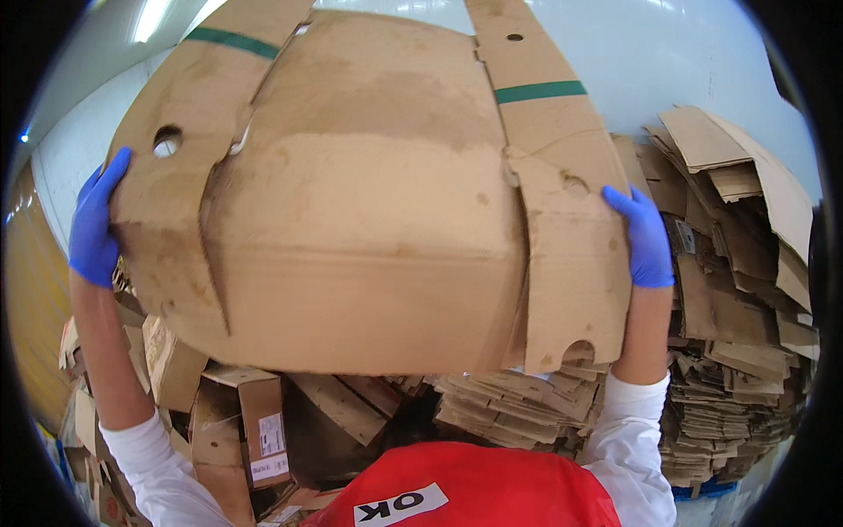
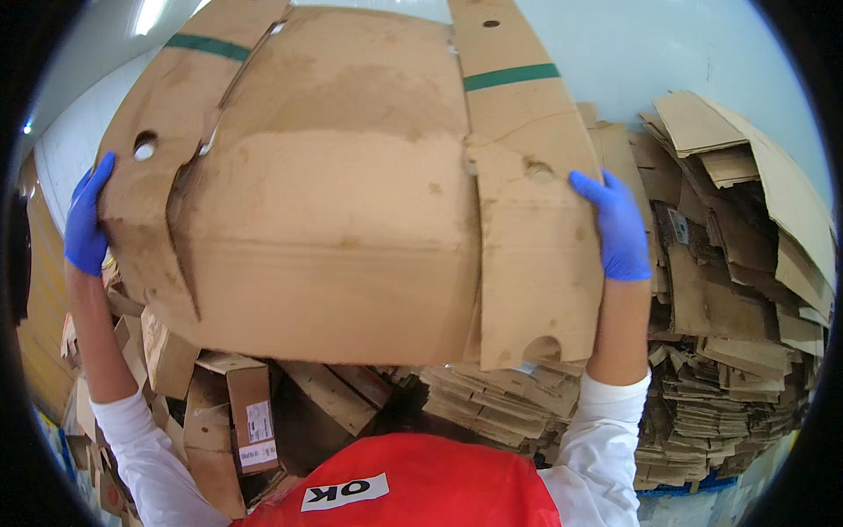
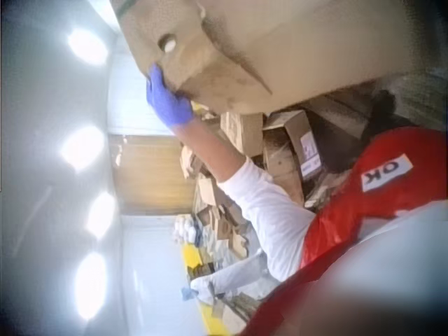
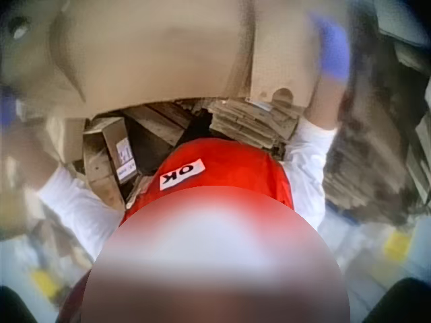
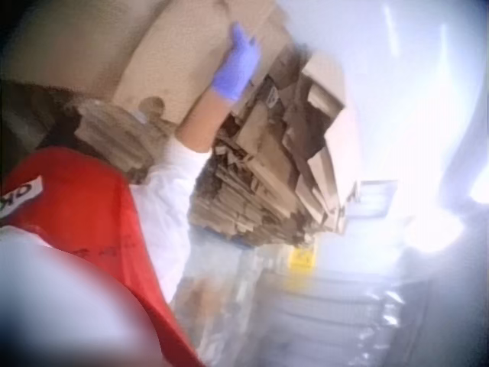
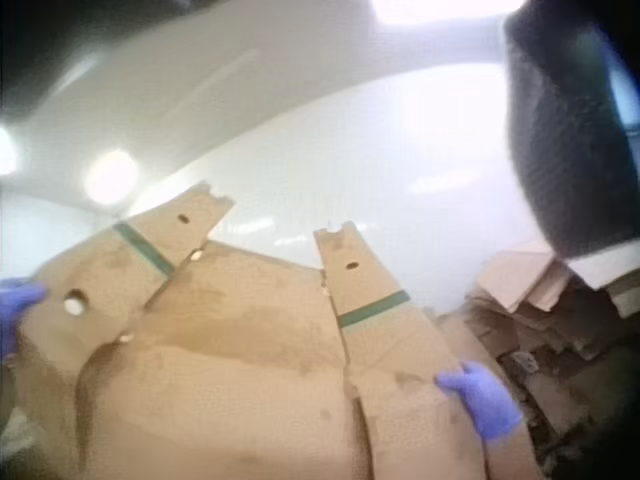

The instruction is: The person picks up cardboard boxes from a large pile, unfolds them, and places them onto a growing stack. The person repeats this process with multiple boxes throughout the clip.

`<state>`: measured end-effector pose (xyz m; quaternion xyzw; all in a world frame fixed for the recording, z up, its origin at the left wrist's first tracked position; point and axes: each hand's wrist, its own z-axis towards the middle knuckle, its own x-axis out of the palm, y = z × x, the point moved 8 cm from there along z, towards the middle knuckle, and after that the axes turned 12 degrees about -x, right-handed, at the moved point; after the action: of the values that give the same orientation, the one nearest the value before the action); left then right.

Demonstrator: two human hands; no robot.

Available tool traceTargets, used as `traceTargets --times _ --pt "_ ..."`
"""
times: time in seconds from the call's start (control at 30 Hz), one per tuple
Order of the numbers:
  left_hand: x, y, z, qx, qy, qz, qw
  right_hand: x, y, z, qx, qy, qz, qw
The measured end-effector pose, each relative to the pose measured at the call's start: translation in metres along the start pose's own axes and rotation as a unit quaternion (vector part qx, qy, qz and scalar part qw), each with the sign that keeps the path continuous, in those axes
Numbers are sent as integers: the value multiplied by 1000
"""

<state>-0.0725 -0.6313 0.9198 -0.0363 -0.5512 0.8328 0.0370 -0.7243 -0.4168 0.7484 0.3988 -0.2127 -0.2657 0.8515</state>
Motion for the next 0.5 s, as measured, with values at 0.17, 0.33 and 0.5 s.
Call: traceTargets --times 0.17,0.33,0.5 --pt "143 38 101 -18 73 -40 996 -88 -2 73 7 -9 -40 999" --pt "311 167 210 -155 158 -83 972 -195 -55 127 48 -35 -126 990" --pt "464 322 256 -134 122 251 951 -302 -185 133 124 -98 -277 948"
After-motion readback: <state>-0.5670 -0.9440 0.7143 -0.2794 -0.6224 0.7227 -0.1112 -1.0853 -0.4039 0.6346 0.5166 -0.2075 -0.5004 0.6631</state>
